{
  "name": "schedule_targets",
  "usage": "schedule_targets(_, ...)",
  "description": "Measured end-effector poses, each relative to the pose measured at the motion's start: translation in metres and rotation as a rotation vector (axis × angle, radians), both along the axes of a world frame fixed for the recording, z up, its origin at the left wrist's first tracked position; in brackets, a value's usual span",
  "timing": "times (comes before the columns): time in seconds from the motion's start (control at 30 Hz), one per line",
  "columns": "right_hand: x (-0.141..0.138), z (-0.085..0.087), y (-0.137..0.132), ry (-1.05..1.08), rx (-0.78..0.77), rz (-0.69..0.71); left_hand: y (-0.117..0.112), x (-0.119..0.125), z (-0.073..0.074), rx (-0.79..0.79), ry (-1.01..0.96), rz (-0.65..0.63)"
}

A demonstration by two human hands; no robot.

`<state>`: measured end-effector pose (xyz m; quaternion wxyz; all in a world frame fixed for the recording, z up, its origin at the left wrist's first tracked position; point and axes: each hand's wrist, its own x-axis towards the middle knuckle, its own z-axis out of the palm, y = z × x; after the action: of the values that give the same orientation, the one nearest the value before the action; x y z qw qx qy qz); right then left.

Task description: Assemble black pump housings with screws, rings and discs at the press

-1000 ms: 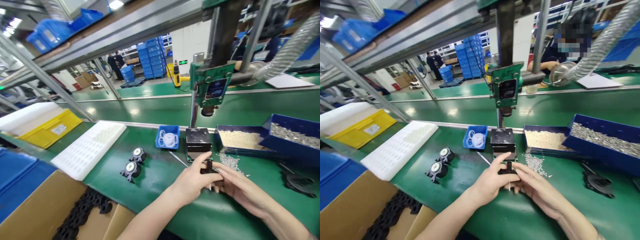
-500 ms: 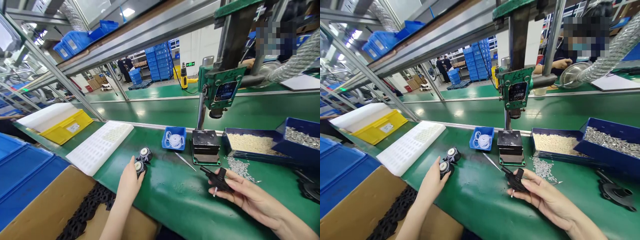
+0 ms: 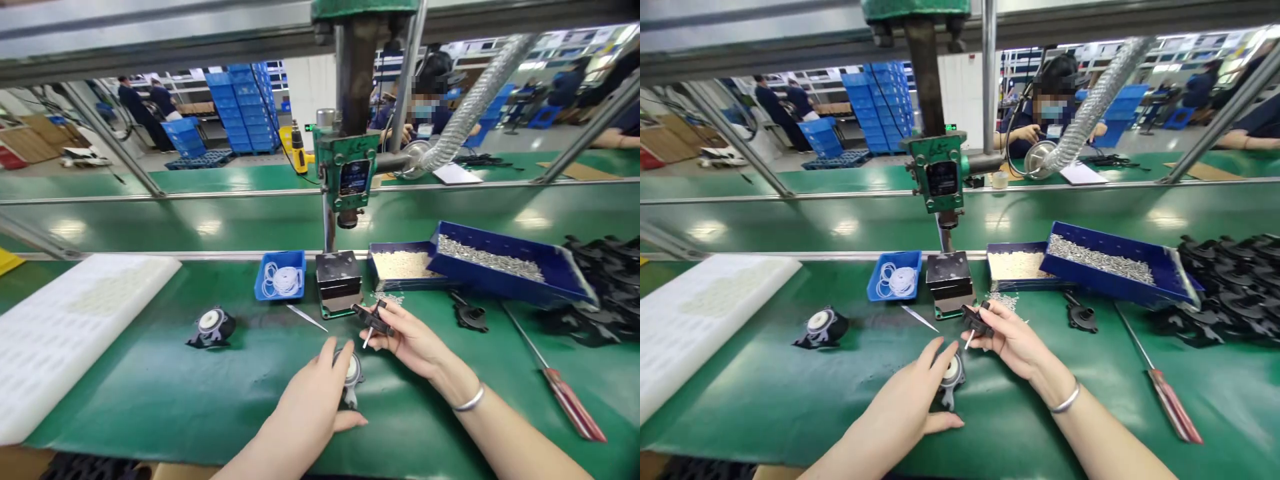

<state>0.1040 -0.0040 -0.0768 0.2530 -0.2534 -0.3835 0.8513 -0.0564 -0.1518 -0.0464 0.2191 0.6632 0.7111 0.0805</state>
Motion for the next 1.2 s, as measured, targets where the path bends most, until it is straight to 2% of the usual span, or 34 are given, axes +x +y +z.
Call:
schedule_targets(0.1,0.002,0.002,0.002,0.020,0.009,-0.033,0.014,0.002,-0.003,0.012,-0.107,-0.072)
schedule_targets(0.23,0.003,0.009,0.000,0.020,0.073,-0.079,0.020,-0.011,-0.024,0.188,-0.480,-0.121)
schedule_targets(0.33,0.001,0.011,-0.005,-0.003,0.134,-0.101,0.020,-0.014,-0.046,0.190,-0.766,-0.029)
schedule_targets(0.4,-0.002,0.011,-0.010,-0.037,0.168,-0.112,0.020,-0.010,-0.057,0.183,-0.855,0.046)
schedule_targets(0.57,-0.009,0.008,-0.020,-0.129,0.281,-0.142,0.021,0.000,-0.064,0.233,-0.817,0.160)
schedule_targets(0.8,-0.014,0.008,-0.023,-0.190,0.394,-0.124,0.020,-0.002,-0.059,0.197,-0.825,0.146)
schedule_targets(0.87,-0.012,0.010,-0.024,-0.224,0.515,-0.121,0.021,-0.003,-0.058,0.194,-0.824,0.146)
schedule_targets(0.97,-0.007,0.013,-0.024,-0.295,0.851,-0.076,0.021,-0.004,-0.058,0.199,-0.833,0.127)
schedule_targets(1.03,-0.003,0.013,-0.025,-0.357,1.047,0.012,0.022,-0.005,-0.059,0.205,-0.842,0.109)
schedule_targets(1.1,-0.001,0.012,-0.025,-0.424,1.124,0.092,0.022,-0.006,-0.060,0.216,-0.828,0.100)
schedule_targets(1.2,-0.001,0.010,-0.024,-0.508,1.098,0.128,0.022,-0.008,-0.062,0.268,-0.777,0.072)
